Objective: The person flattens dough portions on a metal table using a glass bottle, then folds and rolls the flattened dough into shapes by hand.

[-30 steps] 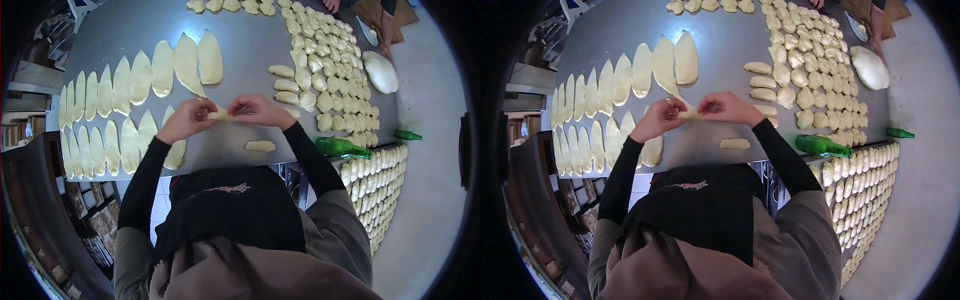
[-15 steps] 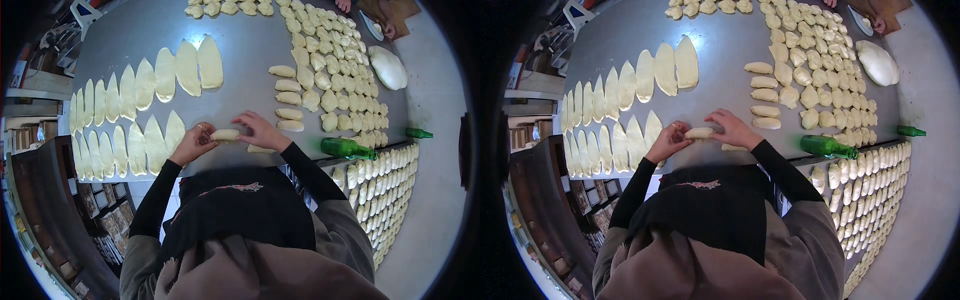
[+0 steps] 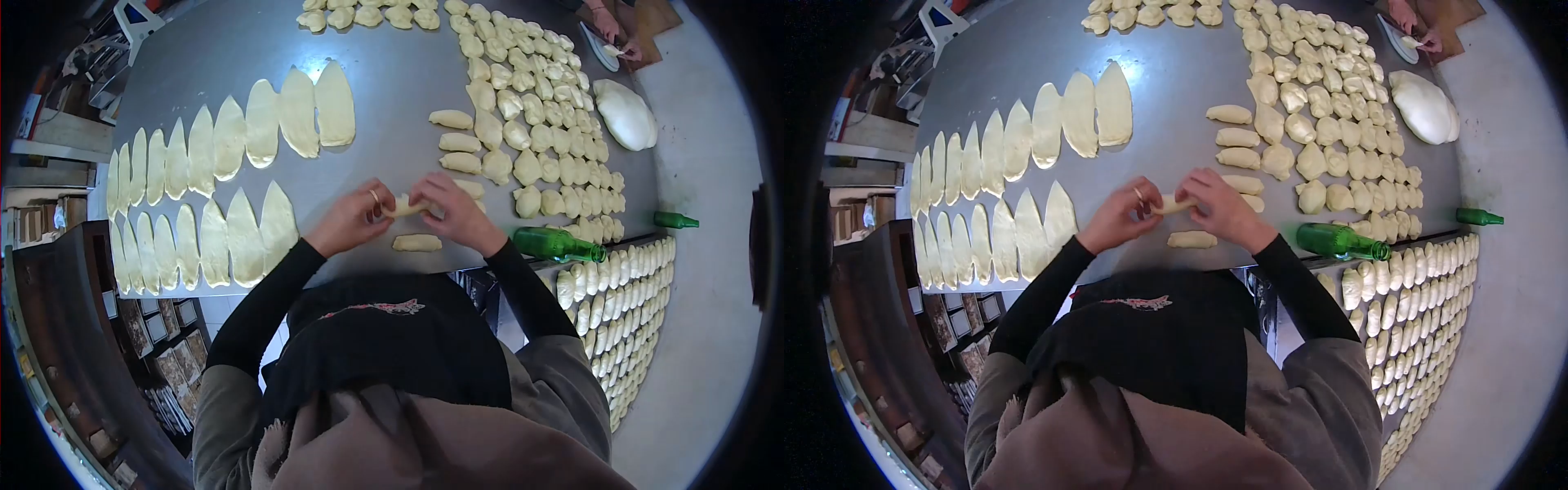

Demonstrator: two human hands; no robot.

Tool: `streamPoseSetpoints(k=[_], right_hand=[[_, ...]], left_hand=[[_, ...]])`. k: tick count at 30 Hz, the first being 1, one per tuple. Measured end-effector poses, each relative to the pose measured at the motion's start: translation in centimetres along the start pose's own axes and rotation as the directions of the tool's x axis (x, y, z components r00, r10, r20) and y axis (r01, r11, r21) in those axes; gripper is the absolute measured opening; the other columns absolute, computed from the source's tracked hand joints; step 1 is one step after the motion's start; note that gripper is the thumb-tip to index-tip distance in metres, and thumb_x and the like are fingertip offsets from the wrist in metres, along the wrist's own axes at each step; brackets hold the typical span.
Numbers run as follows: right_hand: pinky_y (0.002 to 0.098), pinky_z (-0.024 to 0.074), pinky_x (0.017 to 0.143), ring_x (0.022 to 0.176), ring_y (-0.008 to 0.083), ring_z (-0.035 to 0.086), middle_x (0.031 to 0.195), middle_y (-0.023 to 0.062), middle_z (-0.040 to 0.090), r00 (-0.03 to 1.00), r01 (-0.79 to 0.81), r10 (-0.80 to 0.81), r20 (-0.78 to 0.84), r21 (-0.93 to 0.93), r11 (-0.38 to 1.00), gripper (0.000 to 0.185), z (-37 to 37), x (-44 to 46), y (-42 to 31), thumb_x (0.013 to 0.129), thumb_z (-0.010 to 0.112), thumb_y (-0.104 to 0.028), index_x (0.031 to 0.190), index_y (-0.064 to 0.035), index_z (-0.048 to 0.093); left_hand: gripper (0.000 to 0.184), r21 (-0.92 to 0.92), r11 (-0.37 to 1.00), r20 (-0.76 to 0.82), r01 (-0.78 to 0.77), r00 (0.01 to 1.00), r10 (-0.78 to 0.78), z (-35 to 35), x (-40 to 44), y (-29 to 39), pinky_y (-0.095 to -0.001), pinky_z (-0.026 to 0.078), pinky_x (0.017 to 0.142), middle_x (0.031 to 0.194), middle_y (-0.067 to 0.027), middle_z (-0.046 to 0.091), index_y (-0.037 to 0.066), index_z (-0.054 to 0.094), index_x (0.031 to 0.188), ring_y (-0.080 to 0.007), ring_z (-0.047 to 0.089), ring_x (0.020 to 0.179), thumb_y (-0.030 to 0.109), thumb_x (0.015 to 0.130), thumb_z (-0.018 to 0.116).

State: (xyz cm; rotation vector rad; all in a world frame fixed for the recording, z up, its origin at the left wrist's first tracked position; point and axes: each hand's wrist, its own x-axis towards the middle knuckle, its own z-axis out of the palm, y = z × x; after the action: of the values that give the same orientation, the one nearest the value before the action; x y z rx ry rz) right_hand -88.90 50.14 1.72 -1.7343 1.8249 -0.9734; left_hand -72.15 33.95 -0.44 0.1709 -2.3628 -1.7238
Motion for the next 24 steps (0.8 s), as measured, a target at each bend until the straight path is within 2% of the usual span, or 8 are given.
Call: streamPoseSetpoints(k=[4,8,11,13,16,18,21,24], right_hand=[[0.0305,0.0447,0.072,0.083,0.0233,0.053,0.098,0.0062,0.056,0.974,-0.134,0.134,0.182,-0.016,0.991,0.028,1.1,-3.1,2.4,0.073,0.059,-0.001,0.101,-0.0055,0.058],[0.0296,0.0444,0.075,0.086,0.0219,0.055,0.106,0.0048,0.058,0.945,-0.221,0.219,0.242,-0.021,0.975,0.034,0.3,-1.9,3.2,0.074,0.059,-0.002,0.107,-0.0069,0.059],[0.0296,0.0458,0.072,0.082,0.0218,0.056,0.107,0.0047,0.058,0.998,-0.034,0.04,0.055,-0.103,0.994,0.032,-0.9,0.9,3.3,0.078,0.058,-0.005,0.11,-0.007,0.059],[0.0291,0.0467,0.071,0.079,0.0213,0.056,0.107,0.0052,0.058,0.987,-0.161,0.161,-0.005,-0.024,0.987,0.03,-1.3,3.4,2.9,0.079,0.057,-0.006,0.109,-0.0063,0.06],[0.0283,0.0458,0.068,0.074,0.0199,0.056,0.095,0.0056,0.061,0.995,-0.09,0.093,-0.035,0.059,0.994,0.026,1.3,7.6,3.1,0.079,0.058,-0.007,0.105,-0.0062,0.062],[0.0282,0.0447,0.065,0.068,0.0196,0.055,0.082,0.0062,0.062,0.984,-0.114,0.109,0.144,0.026,0.993,0.023,3.8,10.0,3.3,0.078,0.059,-0.008,0.101,-0.0064,0.062],[0.0285,0.0436,0.063,0.063,0.0192,0.052,0.074,0.0066,0.062,0.94,-0.041,-0.025,0.34,0.186,0.982,0.018,5.7,13.9,6.7,0.078,0.061,-0.01,0.095,-0.0056,0.062],[0.0273,0.0435,0.065,0.065,0.0177,0.052,0.077,0.0063,0.061,0.996,-0.015,0.0,0.086,0.174,0.985,0.016,4.7,17.0,8.1,0.078,0.062,-0.011,0.093,-0.0054,0.061]], left_hand=[[0.02,0.13,0.98,0.243,0.15,0.954,-0.178,2.6,-0.2,-2.5,-0.0257,0.043,0.063,0.089,-0.0061,0.057,0.004,0.061,0.098,-0.0149,0.052,0.07,0.001,0.079,0.063],[0.017,0.131,0.975,0.141,0.18,0.97,-0.198,1.5,0.0,-3.6,-0.026,0.044,0.063,0.09,-0.0069,0.057,0.003,0.061,0.099,-0.0162,0.052,0.069,0.003,0.082,0.06],[0.017,0.268,0.953,-0.001,0.144,0.989,-0.149,-0.9,0.3,-3.4,-0.0278,0.044,0.063,0.093,-0.0085,0.06,0.0,0.06,0.098,-0.0175,0.053,0.067,0.009,0.083,0.058],[0.016,0.056,0.977,-0.197,0.206,0.962,-0.192,-3.0,0.5,-3.7,-0.0263,0.045,0.062,0.091,-0.0076,0.061,0.0,0.061,0.097,-0.0155,0.054,0.066,0.009,0.084,0.057],[0.014,-0.057,0.94,-0.204,0.336,0.918,-0.34,-6.4,1.2,-4.3,-0.0248,0.045,0.06,0.082,-0.0062,0.062,0.0,0.062,0.093,-0.0132,0.054,0.061,0.01,0.085,0.055],[0.013,-0.011,0.828,0.0,0.56,0.828,-0.561,-8.3,2.5,-4.4,-0.024,0.045,0.057,0.072,-0.0046,0.06,0.0,0.062,0.09,-0.0122,0.052,0.055,0.01,0.085,0.055],[0.012,0.107,0.845,0.187,0.524,0.824,-0.535,-10.9,5.5,-6.2,-0.0236,0.045,0.057,0.07,-0.0036,0.06,0.001,0.063,0.087,-0.0122,0.051,0.053,0.01,0.085,0.054],[0.01,-0.096,0.91,0.007,0.404,0.914,-0.405,-12.4,7.3,-7.9,-0.0242,0.045,0.057,0.075,-0.0055,0.06,0.001,0.062,0.088,-0.0131,0.052,0.057,0.009,0.082,0.059]])
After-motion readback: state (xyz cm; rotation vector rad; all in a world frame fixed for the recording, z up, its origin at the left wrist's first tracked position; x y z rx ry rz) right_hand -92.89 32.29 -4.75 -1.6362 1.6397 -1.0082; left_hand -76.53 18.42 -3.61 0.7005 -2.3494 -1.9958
